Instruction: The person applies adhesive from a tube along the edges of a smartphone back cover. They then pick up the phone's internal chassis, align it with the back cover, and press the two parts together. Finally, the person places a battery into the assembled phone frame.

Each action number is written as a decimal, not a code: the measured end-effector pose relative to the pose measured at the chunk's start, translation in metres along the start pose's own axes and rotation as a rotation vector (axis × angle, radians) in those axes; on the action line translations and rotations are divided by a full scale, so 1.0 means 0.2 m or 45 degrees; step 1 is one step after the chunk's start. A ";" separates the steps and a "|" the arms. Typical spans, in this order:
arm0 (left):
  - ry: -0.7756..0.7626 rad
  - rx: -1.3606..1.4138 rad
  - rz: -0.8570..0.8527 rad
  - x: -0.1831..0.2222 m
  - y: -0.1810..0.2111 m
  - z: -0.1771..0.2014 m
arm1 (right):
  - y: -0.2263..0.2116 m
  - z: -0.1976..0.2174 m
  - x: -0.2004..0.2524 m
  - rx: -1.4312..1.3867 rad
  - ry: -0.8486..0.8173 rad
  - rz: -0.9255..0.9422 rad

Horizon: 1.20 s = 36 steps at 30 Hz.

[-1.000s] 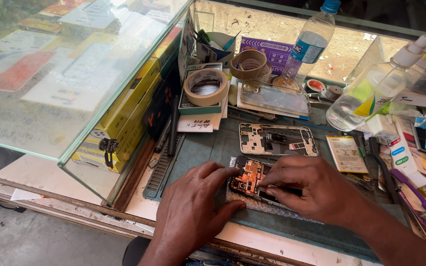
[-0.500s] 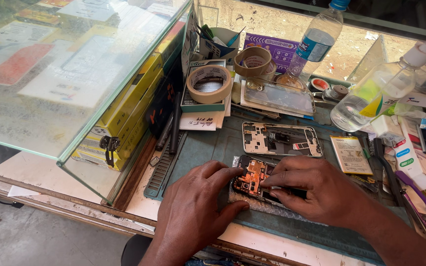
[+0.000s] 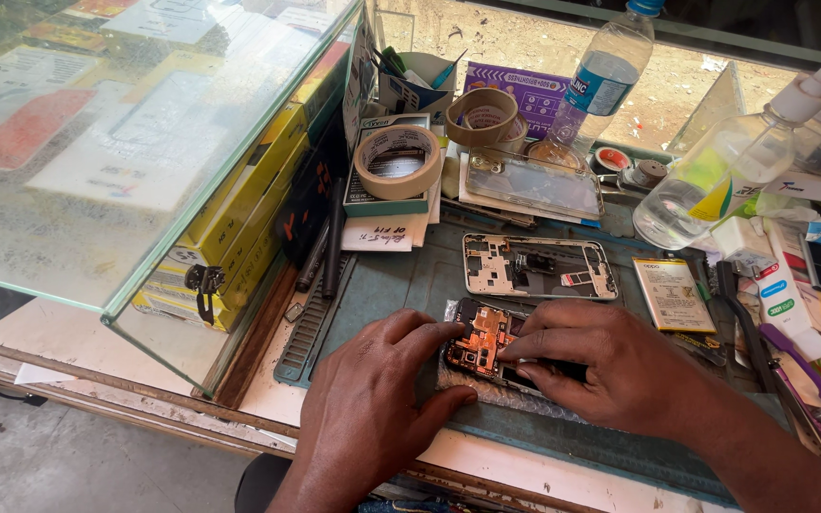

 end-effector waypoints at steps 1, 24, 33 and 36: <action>-0.006 -0.007 0.003 0.00 0.00 0.00 | 0.00 0.00 0.00 0.005 -0.004 -0.009; 0.109 -0.049 -0.096 0.02 0.02 0.00 | 0.04 0.00 0.01 0.073 0.045 -0.008; -0.155 -0.236 -0.343 0.00 0.11 -0.10 | 0.10 0.10 0.06 -0.068 0.024 -0.065; -0.149 -0.249 -0.362 0.01 0.12 -0.10 | 0.11 0.16 0.11 -0.064 -0.129 -0.056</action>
Point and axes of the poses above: each hand's wrist, its own x-axis away from the middle knuckle, its own z-axis out of the back of the hand, y = z × x, the point moved 7 cm from there along -x, towards the middle knuckle, and after that the axes turned 7 degrees about -y, right-handed, at the moved point
